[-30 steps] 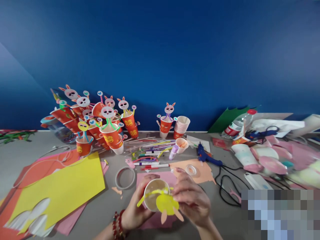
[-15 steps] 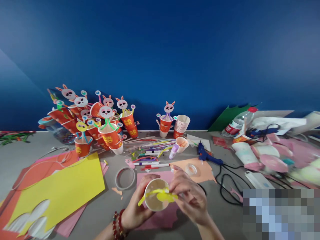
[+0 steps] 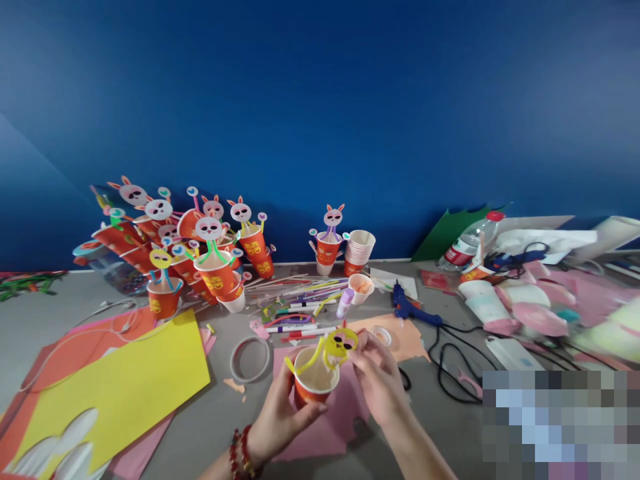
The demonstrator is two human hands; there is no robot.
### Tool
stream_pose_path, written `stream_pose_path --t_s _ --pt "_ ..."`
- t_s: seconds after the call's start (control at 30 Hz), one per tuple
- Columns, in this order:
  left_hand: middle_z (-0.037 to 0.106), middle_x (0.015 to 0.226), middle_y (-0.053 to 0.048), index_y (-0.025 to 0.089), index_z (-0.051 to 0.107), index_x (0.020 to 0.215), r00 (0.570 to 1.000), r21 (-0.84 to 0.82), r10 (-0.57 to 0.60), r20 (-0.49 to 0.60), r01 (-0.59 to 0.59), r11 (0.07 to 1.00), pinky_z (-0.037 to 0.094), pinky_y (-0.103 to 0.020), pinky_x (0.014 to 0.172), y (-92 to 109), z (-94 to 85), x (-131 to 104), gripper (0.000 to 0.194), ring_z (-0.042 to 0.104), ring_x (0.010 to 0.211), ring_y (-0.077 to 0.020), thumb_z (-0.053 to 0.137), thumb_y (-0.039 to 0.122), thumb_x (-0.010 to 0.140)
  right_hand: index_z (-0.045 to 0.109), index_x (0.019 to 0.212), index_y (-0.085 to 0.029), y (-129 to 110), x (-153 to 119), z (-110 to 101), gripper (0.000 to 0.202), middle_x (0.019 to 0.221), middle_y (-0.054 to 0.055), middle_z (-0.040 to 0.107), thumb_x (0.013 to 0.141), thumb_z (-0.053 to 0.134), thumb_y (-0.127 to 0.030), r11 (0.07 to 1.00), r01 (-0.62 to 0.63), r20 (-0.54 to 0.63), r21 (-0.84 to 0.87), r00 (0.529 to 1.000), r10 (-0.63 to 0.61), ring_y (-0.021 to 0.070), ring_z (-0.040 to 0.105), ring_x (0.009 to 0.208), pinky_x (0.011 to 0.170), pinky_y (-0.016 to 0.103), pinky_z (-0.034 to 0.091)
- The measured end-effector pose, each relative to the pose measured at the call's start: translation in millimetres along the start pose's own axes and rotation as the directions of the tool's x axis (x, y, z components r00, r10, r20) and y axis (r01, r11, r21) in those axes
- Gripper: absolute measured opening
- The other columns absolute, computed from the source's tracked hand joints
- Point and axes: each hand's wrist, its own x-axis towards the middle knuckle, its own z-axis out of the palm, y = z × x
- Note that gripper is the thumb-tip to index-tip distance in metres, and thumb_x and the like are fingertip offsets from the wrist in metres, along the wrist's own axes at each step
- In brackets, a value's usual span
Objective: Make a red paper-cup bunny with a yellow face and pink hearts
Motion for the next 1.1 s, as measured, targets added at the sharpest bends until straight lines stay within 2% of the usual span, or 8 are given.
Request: stream_pose_path --t_s 0.13,0.27,0.4,0.53,0.77,0.97,1.1 --pt "0.056 0.136 -0.015 0.020 0.045 0.135 0.998 -0.093 -0.041 0.051 0.046 0.995 0.044 -0.040 0.103 3.4 2.1 2.1 0.064 0.052 0.125 -0.0327 0.075 0.032 0.079 0.054 0.071 -0.021 -4.4 2.9 -0.1 0.022 0.077 0.000 0.059 0.075 0.075 -0.025 0.991 -0.083 0.012 0.105 0.997 0.082 0.0182 0.058 0.077 0.071 0.028 0.047" --pt "0.056 0.137 -0.016 0.019 0.042 0.137 0.996 -0.150 -0.058 0.069 0.068 0.986 0.044 -0.040 0.103 -1.8 2.9 2.0 0.069 0.053 0.125 -0.0336 0.075 0.034 0.078 0.053 0.067 -0.021 -6.1 6.4 2.6 0.024 0.074 -0.002 0.057 0.069 0.076 -0.018 0.977 -0.177 0.042 0.118 0.984 0.173 0.0139 0.052 0.069 0.062 0.023 0.043" --pt "0.054 0.139 -0.016 0.018 0.041 0.137 0.995 -0.180 -0.059 0.083 0.074 0.981 0.041 -0.041 0.105 -1.5 3.2 2.5 0.070 0.049 0.129 -0.0337 0.075 0.032 0.078 0.052 0.069 -0.021 0.6 11.1 4.3 0.023 0.068 -0.003 0.057 0.069 0.075 -0.019 0.954 -0.250 0.067 0.166 0.968 0.242 0.0128 0.051 0.060 0.057 0.024 0.040" --pt "0.054 0.140 -0.014 0.020 0.042 0.137 0.994 -0.240 -0.054 0.099 0.077 0.968 0.039 -0.041 0.107 4.4 4.3 4.4 0.067 0.050 0.128 -0.0319 0.075 0.031 0.080 0.052 0.071 -0.021 4.3 13.6 6.0 0.023 0.070 -0.003 0.061 0.070 0.075 -0.018 0.943 -0.250 0.050 0.219 0.968 0.245 0.0141 0.056 0.063 0.060 0.024 0.041" --pt "0.057 0.138 -0.014 0.020 0.045 0.135 0.991 -0.285 -0.051 0.124 0.084 0.955 0.041 -0.040 0.105 6.4 5.1 6.5 0.064 0.053 0.125 -0.0310 0.075 0.030 0.079 0.054 0.067 -0.021 7.6 15.8 5.7 0.021 0.067 -0.003 0.064 0.070 0.075 -0.020 0.946 -0.289 0.007 0.150 0.957 0.291 0.0158 0.060 0.063 0.063 0.026 0.043" --pt "0.058 0.136 -0.013 0.020 0.046 0.135 0.989 -0.289 -0.055 0.137 0.093 0.953 0.042 -0.039 0.104 3.8 4.9 5.6 0.063 0.054 0.125 -0.0312 0.075 0.030 0.080 0.053 0.066 -0.020 12.2 18.0 1.9 0.023 0.059 -0.006 0.056 0.070 0.075 -0.020 0.943 -0.301 0.007 0.145 0.953 0.303 0.0131 0.056 0.058 0.060 0.024 0.042" --pt "0.057 0.138 -0.013 0.021 0.047 0.135 0.989 -0.280 -0.056 0.136 0.093 0.955 0.042 -0.039 0.104 2.7 4.9 5.0 0.062 0.054 0.124 -0.0303 0.074 0.030 0.081 0.055 0.067 -0.020 13.3 18.4 1.5 0.021 0.060 -0.005 0.057 0.071 0.075 -0.019 0.949 -0.285 -0.003 0.135 0.958 0.288 0.0134 0.057 0.060 0.062 0.024 0.044"
